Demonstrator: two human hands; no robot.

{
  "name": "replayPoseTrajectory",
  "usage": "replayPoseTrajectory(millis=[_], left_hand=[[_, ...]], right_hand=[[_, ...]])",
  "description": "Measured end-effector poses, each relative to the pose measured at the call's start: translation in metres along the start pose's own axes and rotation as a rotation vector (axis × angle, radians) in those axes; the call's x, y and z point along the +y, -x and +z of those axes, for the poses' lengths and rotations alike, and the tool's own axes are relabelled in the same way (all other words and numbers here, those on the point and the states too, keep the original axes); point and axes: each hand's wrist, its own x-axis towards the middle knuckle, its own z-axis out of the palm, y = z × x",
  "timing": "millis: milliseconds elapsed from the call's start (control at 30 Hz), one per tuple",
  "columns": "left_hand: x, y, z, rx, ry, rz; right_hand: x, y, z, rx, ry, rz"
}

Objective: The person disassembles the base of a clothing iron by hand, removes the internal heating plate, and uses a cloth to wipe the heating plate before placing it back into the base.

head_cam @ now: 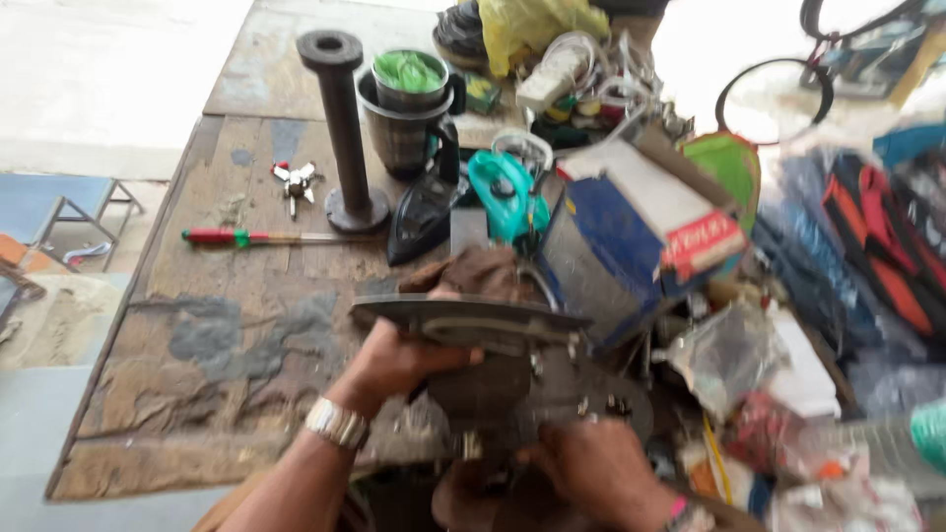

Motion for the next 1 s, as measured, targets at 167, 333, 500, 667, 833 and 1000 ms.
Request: replayPoseTrajectory(millis=[167,333,500,667,833,1000], left_hand=[[-0.007,-0.002,0.002,0.061,0.031,-0.091],[-0.003,0.0,0.005,0.075,0.087,-0.14],[-0.001,0.001,0.003,0.076,0.04,-0.177],[0.002,0.0,0.005,0.05,0.045,-0.12],[0.005,0.001,0.005,0.019,0.027,-0.11],[0.001,0.002,0.006,-0.005,0.022,-0.043]], right_hand=[[-0.019,0.005,-0.005,0.145,0.101,-0.158],[-0.044,-0.013,-0.023,-0.225,0.106,-0.141],[-0.03,-0.022,-0.03,-0.265,-0.08,-0.25],[-0.028,-0.04,-0.027,-0.462,-0.023,-0.254],[-0.033,-0.027,-0.03,-0.206,-0.139,-0.287],[-0.027,-0.02,-0.03,-0.115,-0.206,-0.182]])
